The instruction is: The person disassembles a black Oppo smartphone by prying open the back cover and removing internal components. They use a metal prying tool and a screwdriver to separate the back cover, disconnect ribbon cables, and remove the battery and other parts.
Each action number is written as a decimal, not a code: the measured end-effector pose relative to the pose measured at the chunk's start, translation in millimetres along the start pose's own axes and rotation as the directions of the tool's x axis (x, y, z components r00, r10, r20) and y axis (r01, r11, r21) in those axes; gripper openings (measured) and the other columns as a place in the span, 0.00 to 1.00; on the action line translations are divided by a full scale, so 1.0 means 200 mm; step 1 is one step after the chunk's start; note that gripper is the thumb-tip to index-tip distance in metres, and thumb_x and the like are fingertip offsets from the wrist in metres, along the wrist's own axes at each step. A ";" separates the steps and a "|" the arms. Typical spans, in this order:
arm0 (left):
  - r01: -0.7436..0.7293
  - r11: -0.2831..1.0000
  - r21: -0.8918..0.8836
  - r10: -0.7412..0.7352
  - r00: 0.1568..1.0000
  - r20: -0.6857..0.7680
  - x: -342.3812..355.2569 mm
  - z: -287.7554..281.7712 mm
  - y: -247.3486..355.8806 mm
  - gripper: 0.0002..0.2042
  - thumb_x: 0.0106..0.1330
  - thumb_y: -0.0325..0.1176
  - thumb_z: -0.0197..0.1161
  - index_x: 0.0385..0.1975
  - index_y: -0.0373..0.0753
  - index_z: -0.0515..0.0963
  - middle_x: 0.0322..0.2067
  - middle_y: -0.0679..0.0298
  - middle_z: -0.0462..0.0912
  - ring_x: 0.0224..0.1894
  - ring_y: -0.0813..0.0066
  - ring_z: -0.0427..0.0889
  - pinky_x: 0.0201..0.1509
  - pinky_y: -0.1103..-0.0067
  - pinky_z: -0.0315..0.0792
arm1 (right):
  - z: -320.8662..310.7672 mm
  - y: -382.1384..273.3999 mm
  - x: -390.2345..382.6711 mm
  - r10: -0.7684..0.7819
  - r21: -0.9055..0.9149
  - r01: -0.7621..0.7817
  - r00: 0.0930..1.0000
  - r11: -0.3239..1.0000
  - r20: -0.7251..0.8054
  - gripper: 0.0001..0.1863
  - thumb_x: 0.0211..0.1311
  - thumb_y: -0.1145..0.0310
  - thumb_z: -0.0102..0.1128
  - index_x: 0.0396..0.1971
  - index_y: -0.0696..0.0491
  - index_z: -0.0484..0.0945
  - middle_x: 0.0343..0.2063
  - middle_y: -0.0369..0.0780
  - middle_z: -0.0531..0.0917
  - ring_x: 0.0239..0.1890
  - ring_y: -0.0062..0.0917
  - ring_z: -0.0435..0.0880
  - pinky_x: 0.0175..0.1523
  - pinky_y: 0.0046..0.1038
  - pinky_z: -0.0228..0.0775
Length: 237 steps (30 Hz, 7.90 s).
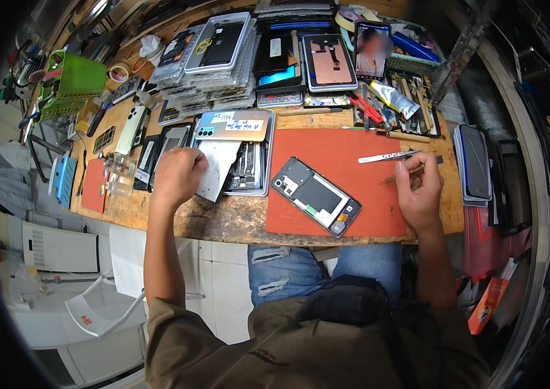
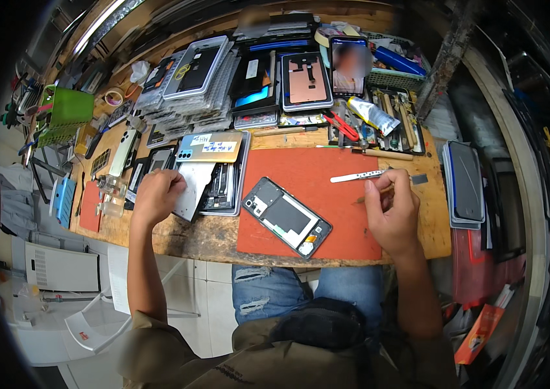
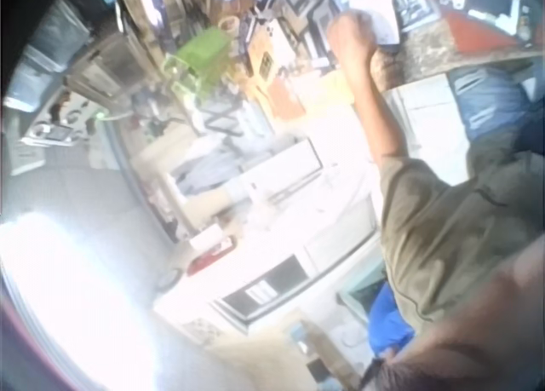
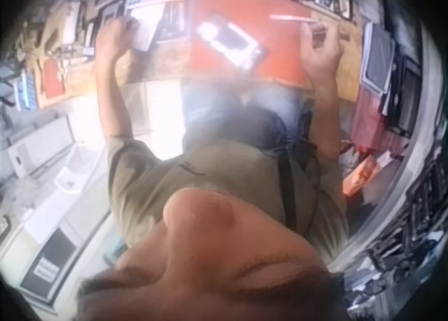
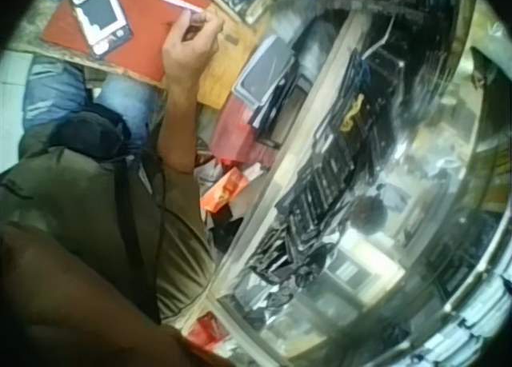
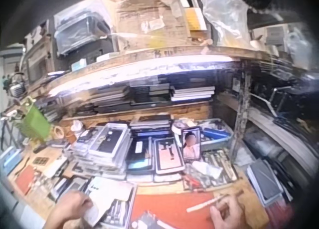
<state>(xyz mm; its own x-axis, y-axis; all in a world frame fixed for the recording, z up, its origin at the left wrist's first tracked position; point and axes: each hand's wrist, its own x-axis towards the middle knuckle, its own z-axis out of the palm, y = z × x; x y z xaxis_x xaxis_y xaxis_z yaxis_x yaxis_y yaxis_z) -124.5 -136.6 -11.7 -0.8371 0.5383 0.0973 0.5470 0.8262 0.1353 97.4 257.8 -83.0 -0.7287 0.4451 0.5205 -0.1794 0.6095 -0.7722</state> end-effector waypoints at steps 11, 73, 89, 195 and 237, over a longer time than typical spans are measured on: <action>-0.047 0.965 -0.257 -0.045 0.939 -0.341 0.03 0.06 0.14 0.05 0.62 0.23 0.66 0.33 0.32 0.76 0.30 0.54 0.81 0.29 0.55 0.78 0.39 0.66 0.74 | -0.01 -0.08 0.03 -0.001 -0.090 0.005 0.999 0.996 0.045 0.10 0.73 0.75 0.68 0.40 0.54 0.72 0.24 0.38 0.84 0.23 0.25 0.89 0.26 0.30 0.75; -0.375 0.595 -0.711 0.238 0.927 -0.289 -0.26 0.38 0.98 0.24 0.59 0.12 0.63 0.57 0.33 0.80 0.39 0.54 0.82 0.44 0.53 0.78 0.53 0.63 0.71 | 0.00 -0.46 0.18 -0.373 0.126 0.385 0.680 0.914 0.631 0.23 0.52 0.81 0.71 0.50 0.59 0.76 0.42 0.48 0.85 0.48 0.49 0.87 0.51 0.45 0.80; -0.351 0.610 -0.710 0.237 0.936 -0.259 -0.26 0.40 0.97 0.22 0.56 0.13 0.60 0.53 0.33 0.78 0.36 0.53 0.79 0.44 0.50 0.78 0.52 0.60 0.68 | 0.03 -0.45 0.21 -0.324 0.118 0.356 0.604 0.927 0.728 0.18 0.56 0.80 0.67 0.46 0.58 0.74 0.40 0.48 0.84 0.48 0.49 0.85 0.52 0.47 0.78; -0.082 0.526 -0.847 -0.509 0.767 -0.390 -0.65 0.41 0.34 0.10 0.84 0.28 0.59 0.56 0.31 0.80 0.38 0.67 0.78 0.38 0.83 0.73 0.44 0.84 0.70 | -0.34 -0.05 0.11 -0.028 -0.409 0.083 0.990 0.909 0.137 0.05 0.73 0.73 0.67 0.41 0.59 0.84 0.31 0.48 0.86 0.36 0.46 0.89 0.40 0.41 0.78; 0.217 0.864 -0.455 -0.360 0.897 -0.255 -0.12 0.13 0.09 0.05 0.70 0.26 0.69 0.37 0.33 0.80 0.28 0.64 0.82 0.29 0.79 0.76 0.36 0.78 0.74 | -0.10 -0.35 0.05 -0.083 -0.091 0.141 0.882 0.986 0.465 0.09 0.71 0.82 0.60 0.48 0.60 0.77 0.37 0.50 0.85 0.41 0.47 0.89 0.46 0.44 0.81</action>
<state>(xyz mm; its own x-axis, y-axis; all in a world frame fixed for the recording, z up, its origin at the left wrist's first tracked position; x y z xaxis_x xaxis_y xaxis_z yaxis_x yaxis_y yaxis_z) -94.3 -129.7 -36.1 -0.9461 0.1435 0.2905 0.2945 0.7547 0.5862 115.1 232.2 -16.8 -0.9345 0.0367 0.3541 -0.2196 0.7234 -0.6545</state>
